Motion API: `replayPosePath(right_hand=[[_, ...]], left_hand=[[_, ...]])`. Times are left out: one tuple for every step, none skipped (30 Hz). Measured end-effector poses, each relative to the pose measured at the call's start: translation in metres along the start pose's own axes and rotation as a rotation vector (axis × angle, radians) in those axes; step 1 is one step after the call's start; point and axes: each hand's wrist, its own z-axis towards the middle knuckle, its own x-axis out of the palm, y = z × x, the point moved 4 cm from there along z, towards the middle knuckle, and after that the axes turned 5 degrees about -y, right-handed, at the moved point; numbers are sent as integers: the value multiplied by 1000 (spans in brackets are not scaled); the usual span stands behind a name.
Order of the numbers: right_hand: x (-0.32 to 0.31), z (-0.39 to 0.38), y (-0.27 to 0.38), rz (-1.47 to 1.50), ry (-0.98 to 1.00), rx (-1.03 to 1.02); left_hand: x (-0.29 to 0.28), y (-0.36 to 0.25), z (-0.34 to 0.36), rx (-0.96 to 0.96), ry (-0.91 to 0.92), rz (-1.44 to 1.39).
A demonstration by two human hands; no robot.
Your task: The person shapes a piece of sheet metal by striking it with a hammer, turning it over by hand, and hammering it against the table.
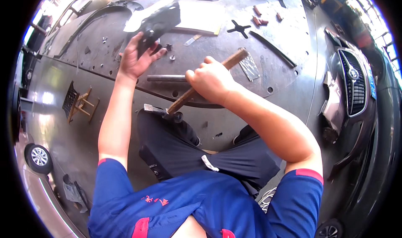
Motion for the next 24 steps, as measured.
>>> replayPosePath(right_hand=[[-1, -1, 0, -60, -9, -25], [-1, 0, 2, -50, 87, -6], [0, -10, 1, -44, 93, 9], [-6, -23, 0, -135, -73, 14], [-14, -38, 0, -223, -242, 8], [-22, -55, -2, -142, -197, 100], [-32, -75, -3, -99, -251, 178], [-38, -100, -7, -32, -280, 273], [-41, -120, -5, 49, -315, 360], [-42, -138, 0, 55, -318, 361], [-36, -158, 1, 198, -310, 483], [-29, -173, 1, 344, -305, 603], [-23, -179, 3, 349, -313, 610], [-18, -182, 8, 474, -370, 641], [-14, -184, 12, 600, -429, 668], [-10, -179, 15, 648, -440, 662], [-5, -171, 16, 693, -440, 667], [0, -165, 17, 734, -428, 670], [7, -159, 18, 774, -415, 671], [17, -154, 19, 772, -469, 637], [20, -151, 22, 809, -488, 678], [23, -148, 26, 825, -514, 676], [26, -147, 32, 842, -538, 681], [30, -147, 36, 936, -482, 708]], left_hand=[[1, 1, -10, 8, 38, -16], [-1, 1, -22, -23, 57, -76], [1, 5, -32, -9, 110, -92], [2, 12, -39, -12, 101, -81], [6, 17, -49, -7, 83, -70], [9, 26, -53, -20, 79, -80], [11, 34, -57, -11, 40, -25], [18, 40, -55, 4, 17, 36], [12, 45, -54, -26, -23, 74], [8, 49, -59, 20, -17, 127], [16, 53, -64, 60, -2, 181], [13, 55, -64, 56, 3, 189], [6, 57, -64, 31, 37, 208], [9, 56, -67, 3, 71, 233], [12, 56, -71, -2, 73, 250], [13, 55, -77, 0, 51, 216], [16, 55, -81, 4, 28, 175], [15, 56, -81, -51, 24, 131], [14, 56, -82, -51, 24, 139], [12, 57, -85, -36, 25, 160], [11, 56, -87, -15, 27, 180], [4, 54, -91, -3, 37, 191], [-2, 52, -94, 0, 32, 195], [-7, 49, -96, 37, 28, 191]])
